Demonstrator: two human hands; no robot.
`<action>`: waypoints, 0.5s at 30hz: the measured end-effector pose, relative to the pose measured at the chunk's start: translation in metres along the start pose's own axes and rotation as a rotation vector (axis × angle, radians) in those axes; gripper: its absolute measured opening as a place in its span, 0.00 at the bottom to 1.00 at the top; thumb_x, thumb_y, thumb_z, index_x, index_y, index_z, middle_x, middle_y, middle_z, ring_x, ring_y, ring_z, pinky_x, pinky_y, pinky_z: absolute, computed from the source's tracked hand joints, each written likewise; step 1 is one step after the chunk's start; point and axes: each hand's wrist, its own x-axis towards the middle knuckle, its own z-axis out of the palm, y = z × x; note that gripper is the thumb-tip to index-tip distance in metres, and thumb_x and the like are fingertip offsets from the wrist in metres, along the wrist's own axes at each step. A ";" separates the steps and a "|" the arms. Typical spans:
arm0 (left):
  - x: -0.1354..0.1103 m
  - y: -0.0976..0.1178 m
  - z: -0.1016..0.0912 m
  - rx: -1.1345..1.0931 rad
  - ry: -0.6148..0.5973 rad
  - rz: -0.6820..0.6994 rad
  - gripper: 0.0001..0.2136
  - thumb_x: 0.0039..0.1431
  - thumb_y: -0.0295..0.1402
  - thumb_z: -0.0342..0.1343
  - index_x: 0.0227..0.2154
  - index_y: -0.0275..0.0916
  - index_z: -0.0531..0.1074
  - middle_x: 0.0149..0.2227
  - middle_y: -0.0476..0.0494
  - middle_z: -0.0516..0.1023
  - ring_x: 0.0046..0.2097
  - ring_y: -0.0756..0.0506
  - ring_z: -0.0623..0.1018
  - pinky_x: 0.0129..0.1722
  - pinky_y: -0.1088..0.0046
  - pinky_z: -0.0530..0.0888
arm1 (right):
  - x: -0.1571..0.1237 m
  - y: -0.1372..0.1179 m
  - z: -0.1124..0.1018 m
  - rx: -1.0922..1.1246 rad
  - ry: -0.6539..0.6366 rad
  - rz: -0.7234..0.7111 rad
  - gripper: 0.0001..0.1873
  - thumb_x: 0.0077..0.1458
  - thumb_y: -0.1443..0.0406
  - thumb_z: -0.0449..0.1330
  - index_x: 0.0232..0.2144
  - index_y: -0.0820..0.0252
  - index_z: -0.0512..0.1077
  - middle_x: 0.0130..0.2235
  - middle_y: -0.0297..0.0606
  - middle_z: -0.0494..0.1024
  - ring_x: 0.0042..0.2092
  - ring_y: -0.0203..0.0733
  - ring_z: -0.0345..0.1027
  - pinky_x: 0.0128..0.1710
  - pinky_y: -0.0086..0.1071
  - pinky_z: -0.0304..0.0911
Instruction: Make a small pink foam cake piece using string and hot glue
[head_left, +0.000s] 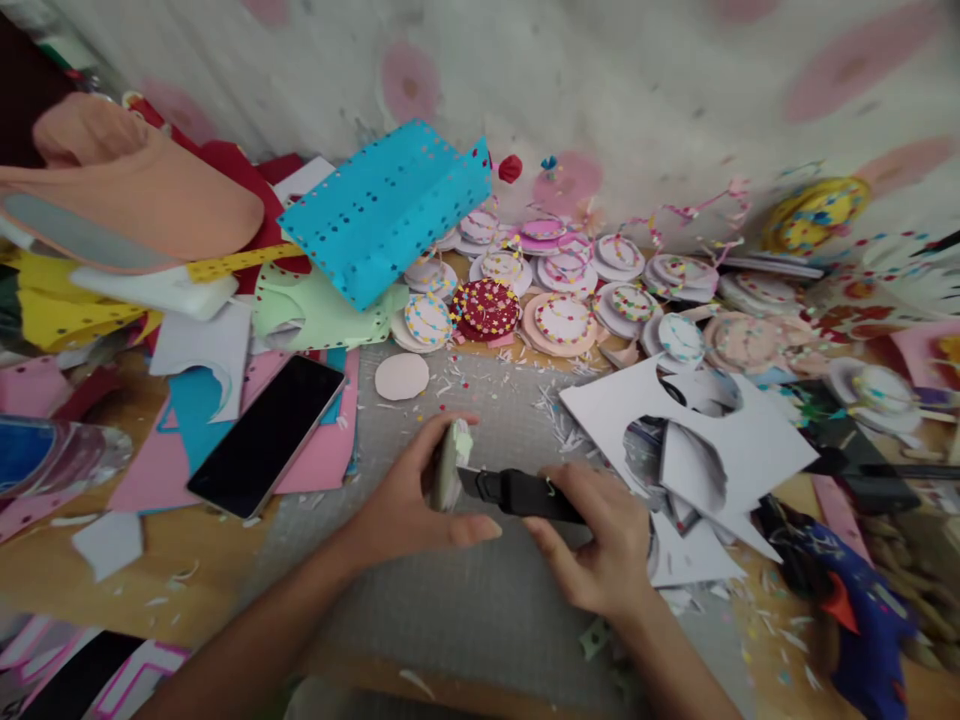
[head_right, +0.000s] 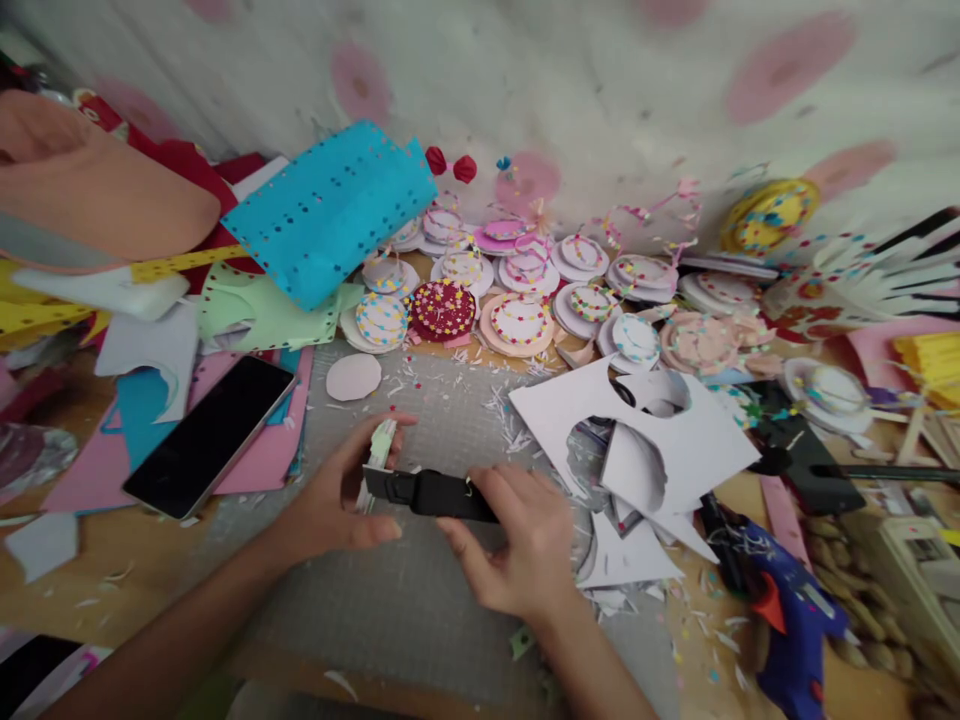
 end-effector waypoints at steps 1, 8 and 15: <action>0.000 0.000 0.000 0.045 0.008 0.010 0.39 0.40 0.45 0.70 0.56 0.46 0.60 0.46 0.45 0.64 0.45 0.42 0.68 0.44 0.69 0.66 | 0.000 -0.001 0.000 -0.008 -0.004 -0.011 0.15 0.60 0.55 0.55 0.36 0.62 0.69 0.27 0.39 0.74 0.26 0.42 0.67 0.26 0.33 0.57; 0.001 0.001 0.001 0.249 0.078 0.080 0.31 0.48 0.41 0.64 0.55 0.42 0.61 0.52 0.40 0.66 0.53 0.36 0.67 0.52 0.62 0.65 | -0.001 -0.001 -0.001 -0.058 -0.017 -0.017 0.15 0.59 0.55 0.56 0.35 0.63 0.70 0.25 0.38 0.72 0.26 0.41 0.66 0.25 0.33 0.55; 0.001 0.003 0.000 0.250 0.099 0.111 0.23 0.50 0.37 0.62 0.48 0.41 0.63 0.46 0.43 0.67 0.48 0.40 0.68 0.49 0.65 0.65 | 0.001 -0.003 0.001 -0.066 -0.007 -0.048 0.15 0.59 0.55 0.56 0.35 0.62 0.70 0.27 0.39 0.74 0.26 0.41 0.67 0.26 0.33 0.55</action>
